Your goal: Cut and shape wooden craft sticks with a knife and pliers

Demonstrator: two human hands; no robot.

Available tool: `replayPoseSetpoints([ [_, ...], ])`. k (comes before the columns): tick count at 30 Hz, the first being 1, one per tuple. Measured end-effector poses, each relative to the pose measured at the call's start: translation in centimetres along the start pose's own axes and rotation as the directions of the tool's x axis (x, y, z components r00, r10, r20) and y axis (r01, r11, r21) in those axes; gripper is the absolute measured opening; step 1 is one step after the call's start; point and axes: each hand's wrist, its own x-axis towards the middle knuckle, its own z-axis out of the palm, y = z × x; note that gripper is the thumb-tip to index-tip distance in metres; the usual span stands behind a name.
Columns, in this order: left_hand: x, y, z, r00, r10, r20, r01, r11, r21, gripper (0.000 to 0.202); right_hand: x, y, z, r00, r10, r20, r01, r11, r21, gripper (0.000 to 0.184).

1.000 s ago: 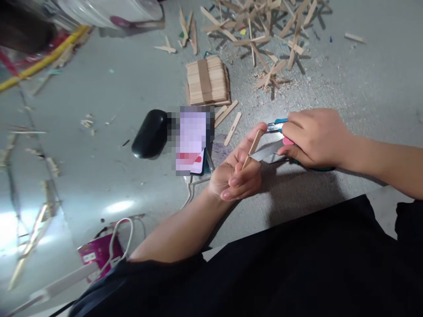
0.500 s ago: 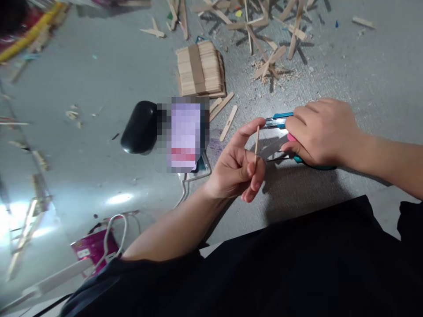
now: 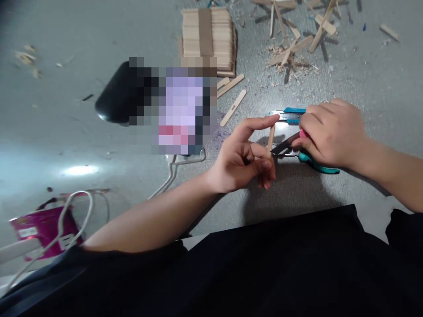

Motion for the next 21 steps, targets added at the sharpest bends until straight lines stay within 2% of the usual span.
replayPoseSetpoints([
  [4, 0.15, 0.11, -0.09, 1.0, -0.019, 0.003, 0.019, 0.999, -0.028, 0.09, 0.02, -0.17, 0.14, 1.0, 0.012, -0.002, -0.012, 1.0, 0.029, 0.066],
  [10, 0.28, -0.3, 0.14, 0.999, 0.014, -0.041, -0.017, 0.997, -0.075, 0.093, -0.17, -0.46, 0.37, 1.0, 0.028, -0.002, -0.027, 0.999, 0.044, 0.073],
  [15, 0.29, -0.31, 0.41, 1.0, 0.002, 0.013, -0.001, 0.995, -0.096, 0.086, -0.34, -0.55, 0.49, 0.999, 0.012, -0.046, -0.01, 0.998, 0.062, 0.073],
  [21, 0.22, 0.21, 0.13, 0.996, -0.04, 0.08, 0.047, 0.995, -0.09, 0.075, -0.48, -0.73, 0.13, 0.999, 0.033, 0.004, -0.034, 0.998, 0.062, 0.07],
])
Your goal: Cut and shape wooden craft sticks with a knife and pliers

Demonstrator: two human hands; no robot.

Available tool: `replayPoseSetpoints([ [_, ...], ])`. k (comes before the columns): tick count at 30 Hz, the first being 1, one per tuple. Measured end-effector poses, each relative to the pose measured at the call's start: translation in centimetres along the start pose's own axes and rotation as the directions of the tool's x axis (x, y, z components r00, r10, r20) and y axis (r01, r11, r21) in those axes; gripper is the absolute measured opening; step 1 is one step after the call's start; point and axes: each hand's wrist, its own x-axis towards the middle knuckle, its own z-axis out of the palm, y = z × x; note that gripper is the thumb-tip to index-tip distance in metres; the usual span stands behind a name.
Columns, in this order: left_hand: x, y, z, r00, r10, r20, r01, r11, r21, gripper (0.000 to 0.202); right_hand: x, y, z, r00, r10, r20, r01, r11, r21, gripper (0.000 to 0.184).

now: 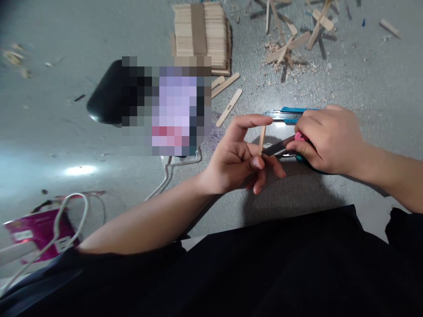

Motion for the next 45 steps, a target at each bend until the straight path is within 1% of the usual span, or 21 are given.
replayPoseSetpoints([
  [4, 0.0, 0.4, -0.2, 0.998, -0.017, 0.061, 0.02, 0.999, -0.048, 0.07, -0.1, -0.2, -0.4, 0.999, 0.003, -0.032, -0.004, 1.0, -0.02, 0.07],
  [8, 0.1, 0.3, -0.3, 0.993, -0.045, 0.113, 0.057, 0.993, -0.106, 0.074, -0.2, -0.1, -0.4, 0.998, -0.005, -0.055, 0.003, 0.999, -0.047, 0.075],
  [12, 0.1, -0.1, -0.5, 0.986, -0.078, 0.148, 0.095, 0.989, -0.11, 0.072, -0.3, 0.3, 0.0, 0.992, -0.093, -0.082, 0.086, 0.992, -0.094, 0.077],
  [15, 0.0, -0.2, -0.5, 0.986, -0.09, 0.138, 0.102, 0.991, -0.085, 0.069, -0.4, 0.6, 0.0, 0.984, -0.147, -0.097, 0.133, 0.982, -0.131, 0.074],
  [18, -0.1, -0.1, -0.4, 0.989, -0.098, 0.107, 0.103, 0.994, -0.045, 0.066, -0.4, 0.7, -0.2, 0.983, -0.159, -0.094, 0.143, 0.977, -0.157, 0.07],
  [23, -0.1, 0.1, 0.0, 0.994, -0.098, 0.042, 0.098, 0.995, 0.001, 0.066, -0.2, 0.9, -0.5, 0.981, -0.17, -0.088, 0.156, 0.976, -0.151, 0.064],
  [26, -0.1, 0.1, 0.1, 0.993, -0.096, 0.062, 0.097, 0.995, -0.002, 0.071, -0.1, 1.0, -0.4, 0.98, -0.169, -0.107, 0.153, 0.978, -0.141, 0.065],
  [29, -0.1, 0.2, 0.0, 0.993, -0.083, 0.082, 0.084, 0.996, -0.014, 0.075, 0.0, 1.0, -0.1, 0.97, -0.202, -0.132, 0.19, 0.977, -0.098, 0.066],
  [31, -0.2, 0.5, -0.1, 0.992, -0.084, 0.092, 0.087, 0.996, -0.031, 0.077, 0.1, 1.0, 0.0, 0.969, -0.211, -0.127, 0.205, 0.977, -0.06, 0.067],
  [37, -0.1, 1.5, -0.3, 0.982, -0.145, 0.121, 0.157, 0.984, -0.088, 0.083, 0.0, 1.2, 0.3, 0.964, -0.215, -0.155, 0.217, 0.976, -0.003, 0.064],
  [40, -0.2, 1.5, -0.4, 0.986, -0.139, 0.092, 0.149, 0.982, -0.115, 0.084, -0.2, 1.2, 0.2, 0.97, -0.208, -0.127, 0.211, 0.977, 0.012, 0.066],
  [42, -0.3, 1.4, -0.5, 0.986, -0.139, 0.087, 0.15, 0.979, -0.138, 0.083, -0.2, 1.0, 0.1, 0.975, -0.193, -0.107, 0.194, 0.981, -0.007, 0.07],
  [45, -0.3, 1.2, -0.8, 0.978, -0.16, 0.137, 0.185, 0.963, -0.196, 0.081, -0.2, 0.7, -0.1, 0.981, -0.172, -0.087, 0.168, 0.985, -0.049, 0.076],
])
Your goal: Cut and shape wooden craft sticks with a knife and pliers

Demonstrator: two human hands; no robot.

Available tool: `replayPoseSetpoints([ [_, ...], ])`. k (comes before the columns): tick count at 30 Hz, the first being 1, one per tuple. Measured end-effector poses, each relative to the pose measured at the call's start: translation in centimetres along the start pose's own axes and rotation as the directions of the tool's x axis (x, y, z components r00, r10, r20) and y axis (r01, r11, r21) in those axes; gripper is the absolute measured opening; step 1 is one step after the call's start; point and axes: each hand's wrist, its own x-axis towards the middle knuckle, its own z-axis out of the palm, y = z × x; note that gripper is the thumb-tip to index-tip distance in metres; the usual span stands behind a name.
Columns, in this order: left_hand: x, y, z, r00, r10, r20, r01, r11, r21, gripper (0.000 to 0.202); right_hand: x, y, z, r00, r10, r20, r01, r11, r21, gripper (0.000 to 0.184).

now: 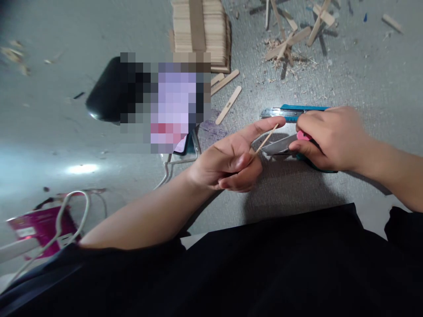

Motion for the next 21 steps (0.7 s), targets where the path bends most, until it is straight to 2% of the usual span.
replayPoseSetpoints([
  [5, 0.11, -0.43, -0.71, 0.993, -0.031, 0.114, 0.054, 0.976, -0.209, 0.074, -0.2, -0.42, 0.23, 1.0, 0.007, -0.029, -0.009, 0.999, -0.052, 0.077],
  [8, 0.14, -0.41, -0.98, 0.99, -0.044, 0.132, 0.08, 0.957, -0.278, 0.071, -0.46, -0.4, 0.47, 0.998, -0.003, -0.061, -0.001, 0.998, -0.071, 0.074],
  [12, 0.19, -0.24, -1.08, 0.993, -0.083, 0.089, 0.105, 0.954, -0.279, 0.078, -0.49, -0.57, 0.24, 1.0, 0.031, 0.001, -0.031, 0.997, -0.064, 0.072],
  [15, 0.26, -0.38, -1.06, 0.992, -0.075, 0.097, 0.1, 0.955, -0.28, 0.084, -0.39, -0.85, -0.02, 0.997, 0.062, 0.044, -0.059, 0.996, -0.071, 0.069],
  [21, 0.3, -0.5, -0.83, 0.996, -0.063, 0.064, 0.076, 0.971, -0.227, 0.082, -0.35, -0.7, 0.34, 0.993, -0.063, -0.102, 0.054, 0.995, -0.089, 0.062],
])
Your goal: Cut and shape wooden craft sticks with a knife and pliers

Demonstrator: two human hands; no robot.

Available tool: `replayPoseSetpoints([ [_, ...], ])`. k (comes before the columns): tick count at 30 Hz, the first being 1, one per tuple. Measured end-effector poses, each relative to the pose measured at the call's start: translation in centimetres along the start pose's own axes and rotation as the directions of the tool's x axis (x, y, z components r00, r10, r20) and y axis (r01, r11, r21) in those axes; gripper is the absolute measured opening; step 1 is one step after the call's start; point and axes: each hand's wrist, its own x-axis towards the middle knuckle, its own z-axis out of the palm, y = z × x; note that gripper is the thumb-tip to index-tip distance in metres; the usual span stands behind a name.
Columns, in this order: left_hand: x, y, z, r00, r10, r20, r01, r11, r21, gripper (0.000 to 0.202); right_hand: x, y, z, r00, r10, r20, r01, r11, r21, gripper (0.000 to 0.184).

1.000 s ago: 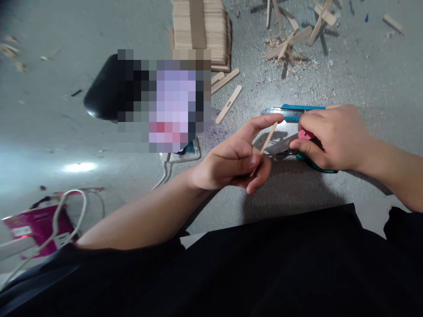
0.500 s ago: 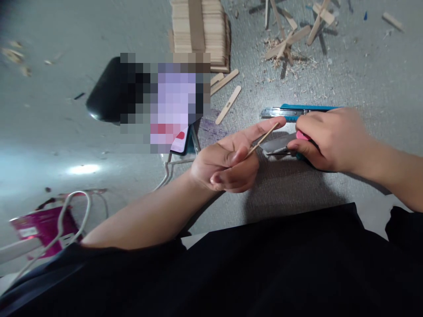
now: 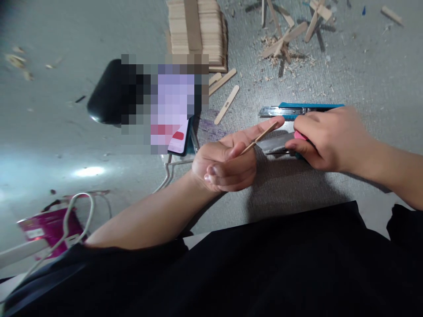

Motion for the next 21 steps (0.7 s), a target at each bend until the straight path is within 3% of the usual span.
replayPoseSetpoints([
  [13, 0.11, -0.55, -0.21, 0.999, 0.012, 0.034, -0.011, 1.0, -0.026, 0.084, -0.09, -0.4, 0.23, 0.998, 0.066, 0.02, -0.065, 0.998, -0.026, 0.071],
  [17, 0.17, -0.79, -0.25, 1.0, 0.028, 0.0, -0.028, 0.999, 0.019, 0.085, -0.14, -0.58, 0.11, 0.997, 0.072, -0.013, -0.073, 0.996, -0.05, 0.07],
  [21, 0.15, -0.77, -0.17, 0.999, 0.034, 0.016, -0.034, 0.999, 0.001, 0.081, 0.0, -0.71, -0.22, 0.991, 0.123, 0.048, -0.12, 0.991, -0.065, 0.067],
])
